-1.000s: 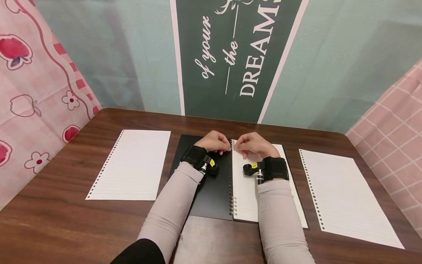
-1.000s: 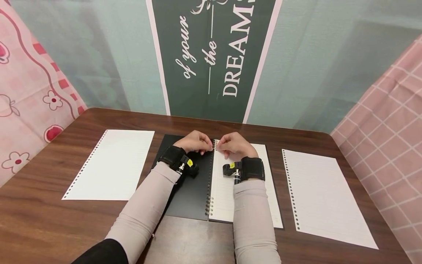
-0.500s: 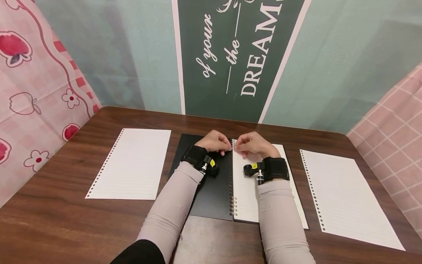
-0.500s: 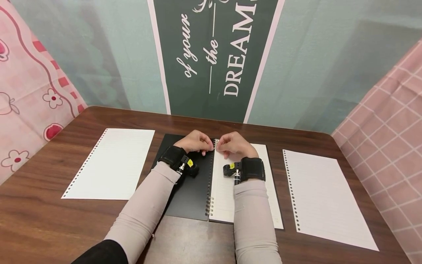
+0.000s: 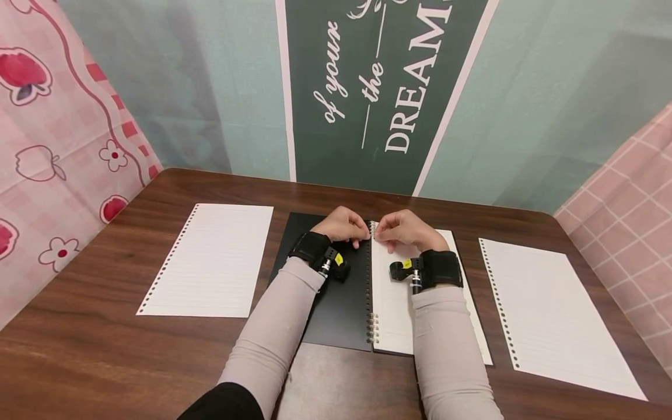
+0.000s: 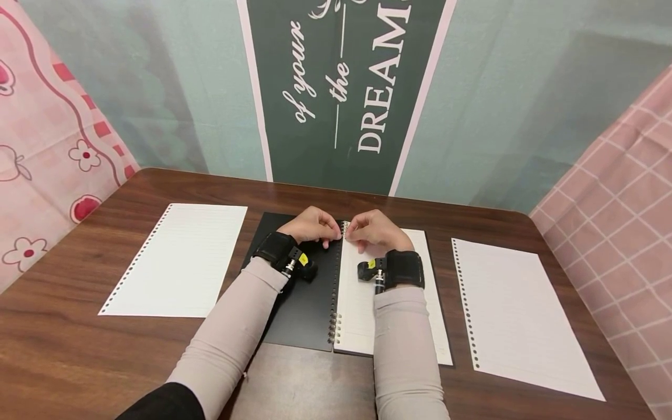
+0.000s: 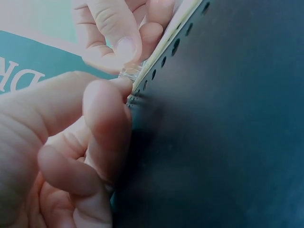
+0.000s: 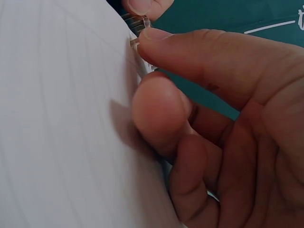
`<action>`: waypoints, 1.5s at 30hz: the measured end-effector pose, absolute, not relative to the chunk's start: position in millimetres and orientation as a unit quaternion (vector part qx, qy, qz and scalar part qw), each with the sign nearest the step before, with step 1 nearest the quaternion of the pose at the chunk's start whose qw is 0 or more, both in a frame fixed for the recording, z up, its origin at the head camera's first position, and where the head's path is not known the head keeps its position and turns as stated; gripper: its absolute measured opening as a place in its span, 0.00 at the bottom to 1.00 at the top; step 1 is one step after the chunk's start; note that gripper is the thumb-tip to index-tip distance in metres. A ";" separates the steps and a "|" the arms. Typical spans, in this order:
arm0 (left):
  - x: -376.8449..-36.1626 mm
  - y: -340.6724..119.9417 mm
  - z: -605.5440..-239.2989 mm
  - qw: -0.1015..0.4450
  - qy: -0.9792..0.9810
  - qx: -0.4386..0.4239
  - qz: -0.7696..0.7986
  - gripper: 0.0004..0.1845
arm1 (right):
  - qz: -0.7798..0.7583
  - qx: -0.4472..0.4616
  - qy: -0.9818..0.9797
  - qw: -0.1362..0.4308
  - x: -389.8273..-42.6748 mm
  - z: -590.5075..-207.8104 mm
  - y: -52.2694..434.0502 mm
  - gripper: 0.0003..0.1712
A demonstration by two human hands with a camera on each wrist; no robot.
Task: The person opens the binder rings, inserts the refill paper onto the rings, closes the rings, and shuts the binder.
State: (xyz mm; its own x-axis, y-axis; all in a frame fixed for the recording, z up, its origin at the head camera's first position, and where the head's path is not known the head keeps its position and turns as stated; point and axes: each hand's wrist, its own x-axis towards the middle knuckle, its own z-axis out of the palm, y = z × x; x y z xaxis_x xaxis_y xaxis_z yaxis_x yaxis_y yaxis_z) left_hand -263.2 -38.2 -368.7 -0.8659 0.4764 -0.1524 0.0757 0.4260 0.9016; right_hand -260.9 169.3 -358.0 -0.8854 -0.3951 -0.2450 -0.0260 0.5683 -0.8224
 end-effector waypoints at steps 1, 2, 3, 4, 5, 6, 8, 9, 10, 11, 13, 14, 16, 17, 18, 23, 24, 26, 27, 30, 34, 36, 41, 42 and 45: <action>-263.3 -38.4 -368.8 0.197 0.821 0.168 0.508 0.06 | -0.450 -0.124 0.860 0.206 -260.9 -358.2 169.3 0.08; -263.3 -38.8 -368.9 0.198 0.821 0.167 0.508 0.06 | -0.452 -0.123 0.859 0.207 -261.0 -358.4 169.2 0.08; -263.2 -39.2 -368.6 0.199 0.822 0.167 0.507 0.06 | -0.454 -0.122 0.858 0.207 -260.9 -358.5 169.0 0.09; -263.3 -39.7 -368.6 0.200 0.822 0.165 0.507 0.06 | -0.455 -0.122 0.857 0.208 -260.8 -358.4 168.8 0.09; -263.3 -40.2 -368.6 0.202 0.822 0.165 0.506 0.06 | -0.455 -0.122 0.857 0.208 -260.7 -358.3 168.6 0.09; -263.2 -40.6 -368.4 0.203 0.822 0.164 0.506 0.06 | -0.454 -0.122 0.857 0.209 -260.7 -358.1 168.3 0.09; -263.3 -41.4 -368.3 0.205 0.823 0.163 0.504 0.06 | -0.451 -0.118 0.859 0.211 -260.3 -357.4 167.7 0.08; -263.3 -41.7 -368.1 0.205 0.823 0.163 0.503 0.06 | -0.451 -0.114 0.859 0.212 -260.3 -357.0 167.3 0.08; -263.4 -42.0 -367.9 0.205 0.823 0.162 0.505 0.06 | -0.451 -0.110 0.860 0.212 -260.4 -356.7 166.8 0.08; -263.4 -42.1 -367.9 0.203 0.822 0.161 0.507 0.06 | -0.453 -0.103 0.860 0.210 -260.5 -356.5 166.2 0.08; -263.7 -42.1 -368.2 0.198 0.820 0.154 0.515 0.06 | -0.458 -0.086 0.861 0.202 -261.3 -356.3 164.3 0.08; -263.8 -41.8 -368.4 0.196 0.817 0.148 0.521 0.06 | -0.461 -0.075 0.862 0.194 -261.9 -356.3 163.1 0.09; -264.2 -40.8 -369.6 0.192 0.812 0.134 0.534 0.06 | -0.467 -0.052 0.865 0.176 -263.1 -356.6 160.4 0.11; -264.4 -40.0 -370.3 0.191 0.811 0.128 0.539 0.07 | -0.468 -0.041 0.867 0.167 -263.4 -356.4 158.8 0.13; -264.5 -39.3 -370.9 0.190 0.810 0.122 0.541 0.07 | -0.468 -0.032 0.869 0.159 -263.6 -356.2 157.1 0.14; -264.9 -35.4 -372.4 0.180 0.818 0.113 0.534 0.10 | -0.464 0.000 0.875 0.139 -263.3 -354.4 149.6 0.17; -265.0 -34.7 -372.5 0.179 0.821 0.111 0.531 0.10 | -0.463 0.003 0.876 0.136 -263.4 -354.3 148.5 0.17; -265.4 -33.3 -372.5 0.177 0.827 0.107 0.523 0.11 | -0.462 0.009 0.877 0.131 -263.8 -354.3 146.9 0.17; -265.7 -32.5 -372.6 0.176 0.830 0.105 0.519 0.11 | -0.460 0.011 0.879 0.128 -264.0 -354.4 146.2 0.17; -265.8 -30.1 -371.7 0.174 0.840 0.102 0.503 0.13 | -0.447 0.012 0.887 0.118 -264.2 -354.9 144.6 0.16; -264.5 -28.2 -369.8 0.170 0.849 0.100 0.490 0.13 | -0.427 0.012 0.898 0.107 -264.3 -355.6 143.0 0.15; -263.9 -28.0 -369.5 0.168 0.851 0.098 0.488 0.13 | -0.420 0.011 0.902 0.103 -264.7 -355.9 142.4 0.14; -263.2 -27.9 -370.0 0.167 0.853 0.094 0.486 0.13 | -0.414 0.015 0.904 0.102 -264.6 -356.3 141.7 0.13; -263.2 -27.9 -370.1 0.167 0.853 0.094 0.486 0.13 | -0.414 0.015 0.904 0.102 -264.4 -356.3 141.4 0.13; -263.2 -28.0 -369.8 0.167 0.853 0.094 0.485 0.13 | -0.414 0.015 0.904 0.104 -264.5 -356.1 141.0 0.13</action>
State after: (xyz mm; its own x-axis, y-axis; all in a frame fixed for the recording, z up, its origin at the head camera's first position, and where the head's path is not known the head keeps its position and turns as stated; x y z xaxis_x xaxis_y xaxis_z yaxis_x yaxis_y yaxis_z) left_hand -263.2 -28.0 -369.8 -0.9264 0.3224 -0.1945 -0.0018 0.5127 0.8585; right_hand -264.5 141.0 -356.1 -0.9778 -0.0592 -0.2011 0.1137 0.6563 -0.7458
